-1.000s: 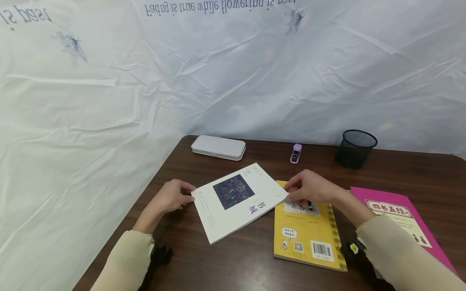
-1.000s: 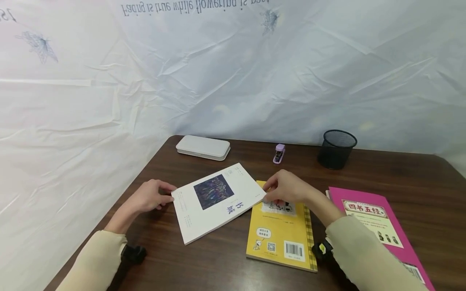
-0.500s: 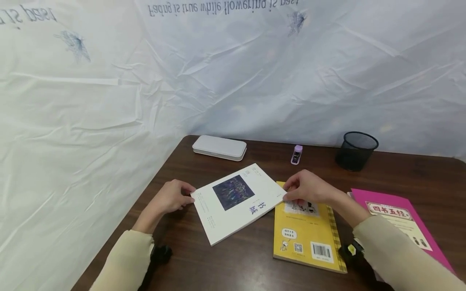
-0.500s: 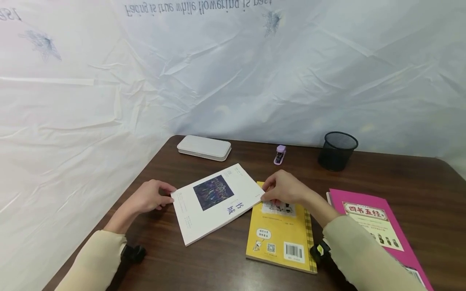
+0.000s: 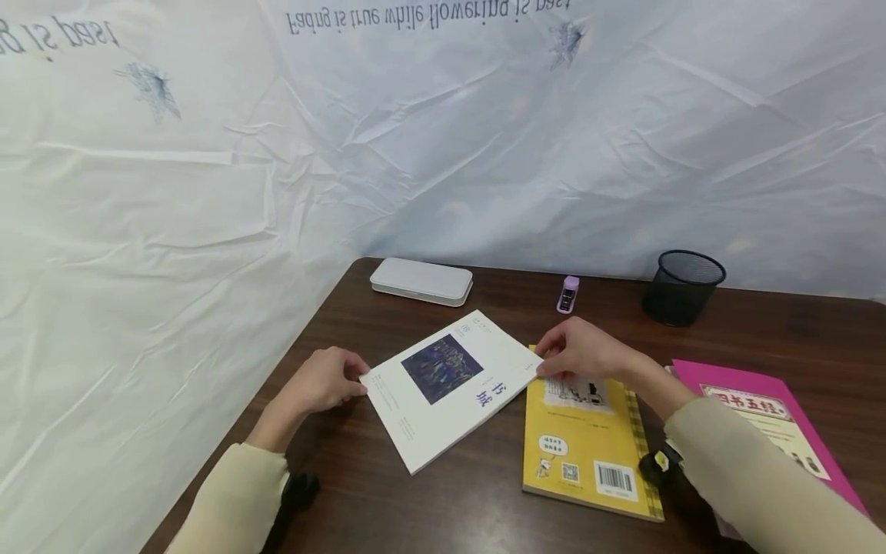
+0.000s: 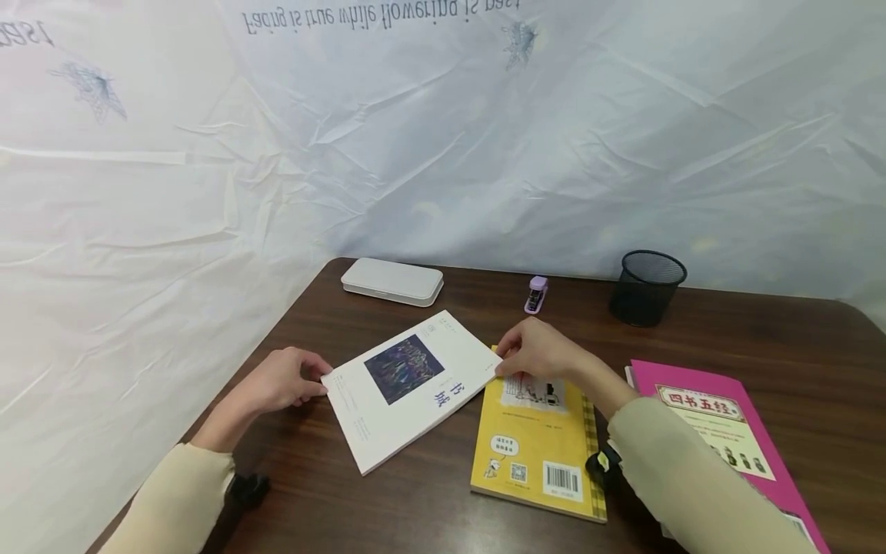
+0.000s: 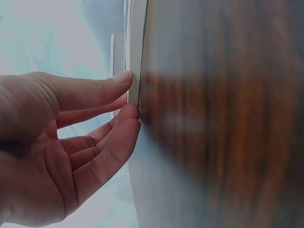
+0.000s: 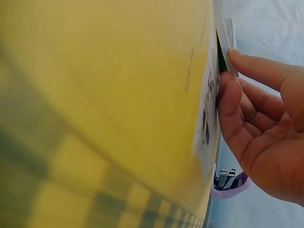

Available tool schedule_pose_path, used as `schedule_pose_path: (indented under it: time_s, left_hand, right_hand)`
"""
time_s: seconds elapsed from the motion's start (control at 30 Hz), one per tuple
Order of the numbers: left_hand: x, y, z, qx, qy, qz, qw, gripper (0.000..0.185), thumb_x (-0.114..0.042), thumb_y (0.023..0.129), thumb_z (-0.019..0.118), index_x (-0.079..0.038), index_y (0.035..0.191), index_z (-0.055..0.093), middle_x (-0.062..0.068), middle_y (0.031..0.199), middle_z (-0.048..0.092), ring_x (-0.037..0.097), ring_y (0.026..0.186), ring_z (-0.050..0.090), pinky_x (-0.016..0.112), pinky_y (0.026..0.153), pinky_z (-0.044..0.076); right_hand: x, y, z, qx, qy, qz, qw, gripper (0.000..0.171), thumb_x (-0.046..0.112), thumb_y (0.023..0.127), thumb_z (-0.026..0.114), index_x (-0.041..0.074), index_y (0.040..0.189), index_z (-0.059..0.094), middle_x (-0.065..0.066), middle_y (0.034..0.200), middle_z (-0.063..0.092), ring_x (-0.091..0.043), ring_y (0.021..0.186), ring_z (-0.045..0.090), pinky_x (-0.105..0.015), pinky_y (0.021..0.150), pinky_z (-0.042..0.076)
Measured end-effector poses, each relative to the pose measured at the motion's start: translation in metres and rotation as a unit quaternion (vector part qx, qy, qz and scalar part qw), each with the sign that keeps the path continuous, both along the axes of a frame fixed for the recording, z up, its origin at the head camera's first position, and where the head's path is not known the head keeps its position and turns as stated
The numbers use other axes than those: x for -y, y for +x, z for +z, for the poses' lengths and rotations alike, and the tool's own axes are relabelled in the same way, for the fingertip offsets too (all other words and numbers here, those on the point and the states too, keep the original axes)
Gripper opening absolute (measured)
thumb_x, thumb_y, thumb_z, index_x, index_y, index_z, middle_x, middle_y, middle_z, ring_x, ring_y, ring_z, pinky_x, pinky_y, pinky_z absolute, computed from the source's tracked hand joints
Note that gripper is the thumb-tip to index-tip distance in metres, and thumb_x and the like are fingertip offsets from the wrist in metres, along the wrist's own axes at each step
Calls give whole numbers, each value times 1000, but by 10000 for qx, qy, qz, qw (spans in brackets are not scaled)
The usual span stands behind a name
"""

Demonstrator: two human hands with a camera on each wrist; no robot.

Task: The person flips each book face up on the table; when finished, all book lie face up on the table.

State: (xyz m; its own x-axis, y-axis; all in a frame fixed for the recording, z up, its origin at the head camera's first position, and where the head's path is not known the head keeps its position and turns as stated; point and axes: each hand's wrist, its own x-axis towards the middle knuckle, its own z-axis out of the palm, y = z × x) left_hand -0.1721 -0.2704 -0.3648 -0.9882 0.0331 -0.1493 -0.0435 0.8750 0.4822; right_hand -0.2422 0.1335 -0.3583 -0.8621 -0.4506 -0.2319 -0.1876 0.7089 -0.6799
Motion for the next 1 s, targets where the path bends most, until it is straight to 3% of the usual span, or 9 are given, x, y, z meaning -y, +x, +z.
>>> schedule_pose_path:
  time_s: [0.3,0.63,0.83,0.9,1.0]
  left_hand:
    - [7,17,4,-43,-534,-172,9984,14,-12,84,88,-10,91,76,1,78,65,16,68,56,30,63,45]
    - [13,47,7,62,-564,-477,9972,27,-17,79,93,-16,79,66,-2,67,59,15,60,54,31,57,43]
    - [12,58,10,310,-562,-420,9971,32,-19,77,95,-15,76,63,0,59,58,15,51,56,30,54,44]
    - [11,60,10,334,-568,-395,9970,32,-19,76,95,-14,78,64,1,59,58,14,51,56,30,54,44]
    - [11,63,9,349,-516,-339,9975,32,-17,75,95,-11,99,74,0,61,59,15,51,57,30,54,45]
  right_hand:
    - [13,-14,-2,-260,156,376,9988,26,19,92,81,7,115,79,-3,80,65,-16,71,61,-29,67,49]
    - [34,-25,-1,-588,173,657,9960,18,14,93,79,9,110,81,-3,89,68,-17,81,59,-31,74,47]
    - [45,-31,-2,-638,221,670,9955,18,13,94,78,10,112,81,-4,96,69,-20,91,58,-33,80,46]
    - [47,-32,-3,-613,175,629,9960,18,12,94,78,10,112,81,-5,98,70,-21,92,58,-33,81,46]
    - [50,-34,-6,-516,52,489,9975,19,13,94,78,11,113,81,-6,102,70,-22,94,58,-34,83,45]
